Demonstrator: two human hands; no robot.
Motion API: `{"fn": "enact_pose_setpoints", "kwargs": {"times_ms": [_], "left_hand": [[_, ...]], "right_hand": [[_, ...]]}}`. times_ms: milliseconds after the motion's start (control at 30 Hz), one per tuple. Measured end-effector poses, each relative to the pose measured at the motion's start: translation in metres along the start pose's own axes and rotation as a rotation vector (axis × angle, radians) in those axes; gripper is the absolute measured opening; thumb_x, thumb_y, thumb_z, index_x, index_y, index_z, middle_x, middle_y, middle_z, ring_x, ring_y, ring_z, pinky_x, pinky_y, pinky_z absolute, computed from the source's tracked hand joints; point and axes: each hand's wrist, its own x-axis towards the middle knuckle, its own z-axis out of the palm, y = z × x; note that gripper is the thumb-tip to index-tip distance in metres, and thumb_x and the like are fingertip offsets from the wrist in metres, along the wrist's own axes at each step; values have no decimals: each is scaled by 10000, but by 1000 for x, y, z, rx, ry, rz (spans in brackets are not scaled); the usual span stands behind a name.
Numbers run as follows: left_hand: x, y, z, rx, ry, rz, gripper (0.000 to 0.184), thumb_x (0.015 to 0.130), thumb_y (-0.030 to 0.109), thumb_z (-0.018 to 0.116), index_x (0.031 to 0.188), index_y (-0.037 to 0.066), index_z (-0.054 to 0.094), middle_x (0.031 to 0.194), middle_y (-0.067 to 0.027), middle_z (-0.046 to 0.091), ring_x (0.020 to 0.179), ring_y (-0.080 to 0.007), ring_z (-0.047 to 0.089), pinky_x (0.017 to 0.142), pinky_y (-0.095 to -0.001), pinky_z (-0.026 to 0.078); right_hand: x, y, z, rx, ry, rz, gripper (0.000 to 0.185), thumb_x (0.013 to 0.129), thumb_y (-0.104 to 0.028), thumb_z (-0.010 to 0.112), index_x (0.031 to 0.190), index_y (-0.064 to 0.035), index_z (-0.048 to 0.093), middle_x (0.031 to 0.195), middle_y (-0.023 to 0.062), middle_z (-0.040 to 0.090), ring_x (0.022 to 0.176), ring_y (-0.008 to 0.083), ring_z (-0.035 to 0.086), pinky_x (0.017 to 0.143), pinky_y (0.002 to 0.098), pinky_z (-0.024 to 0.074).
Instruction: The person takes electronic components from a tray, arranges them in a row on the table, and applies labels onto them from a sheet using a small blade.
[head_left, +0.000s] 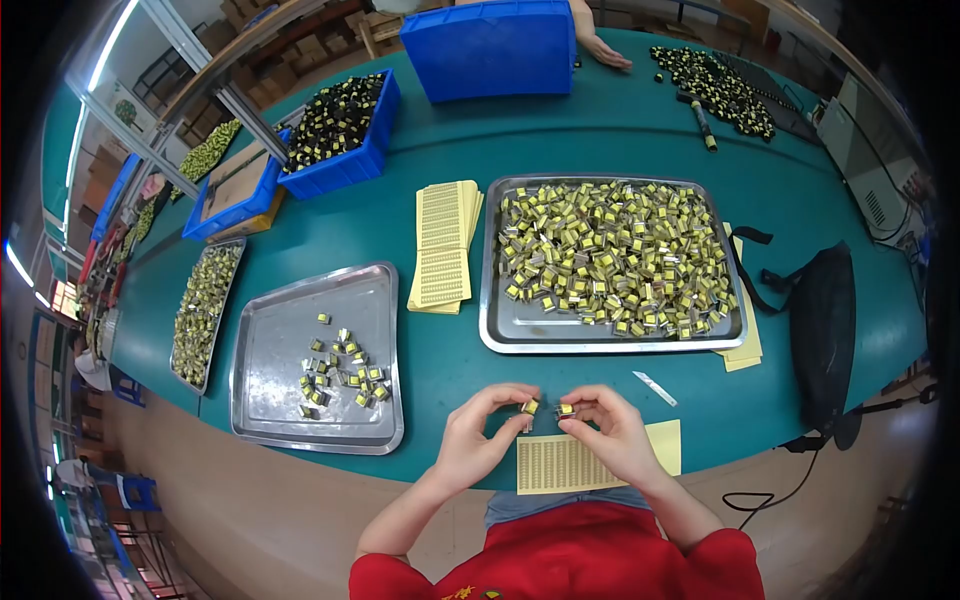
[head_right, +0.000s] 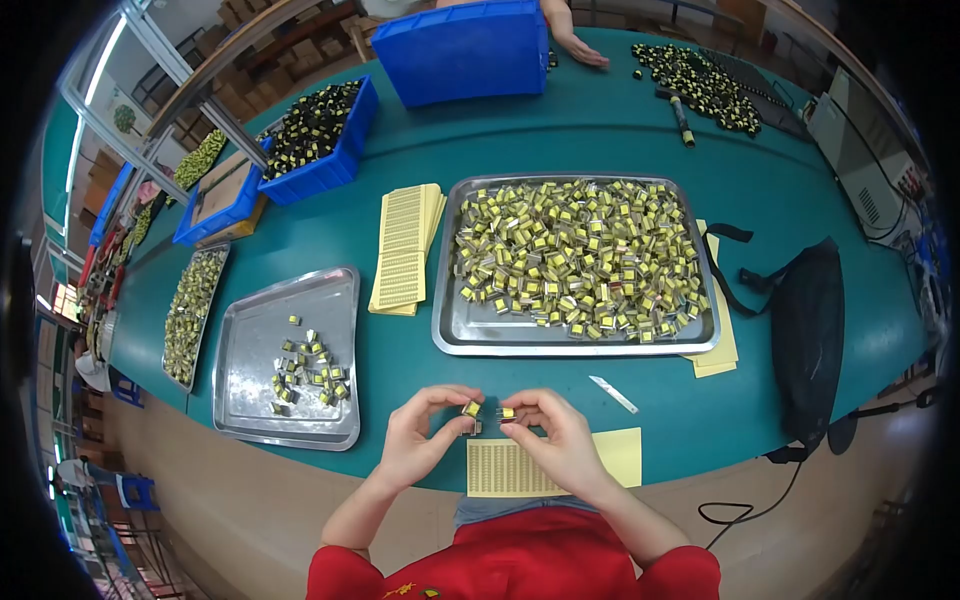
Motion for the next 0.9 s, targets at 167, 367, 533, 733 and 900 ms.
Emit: {"fn": "enact_pose_setpoints", "kwargs": {"times_ms": [167,367,533,733,900], "left_hand": [[-2,9,11,279,45,164,306,851,-46,706,1136,22,617,1152,-139,673,1068,-273,673,1031,-425,505],[-5,0,18,425,20,251,338,863,-4,694,1187,33,604,1133,-119,660,1082,-299,641,1068,-461,465],[-5,-1,17,487,-15,271,359,872,6,682,1217,34,589,1135,-125,654,1096,-310,627,1087,-481,438],[-7,-3,16,592,-72,235,385,861,46,702,1228,37,589,1170,-150,630,1155,-333,586,1070,-465,424],[-8,-7,15,591,-97,203,426,832,48,718,1231,34,569,1186,-146,608,1172,-344,556,1012,-442,435]], "right_hand": [[0,-1,0,-216,20,-99,210,867,23,705,1068,6,646,1020,84,613,871,136,661,784,277,553],[-3,-8,-1,-566,1,-256,224,849,54,668,1062,-14,651,1074,120,595,942,239,660,794,326,555],[-5,-9,-2,-612,-15,-242,211,852,38,665,1054,-21,654,1097,126,586,1006,277,636,847,359,539],[-7,-10,-1,-570,-49,-150,330,854,33,659,1172,-16,587,1112,155,579,1019,316,609,873,381,516],[-4,-3,2,-642,-138,-183,391,864,20,634,1243,-5,539,1137,183,573,1085,360,561,916,422,488]]}}
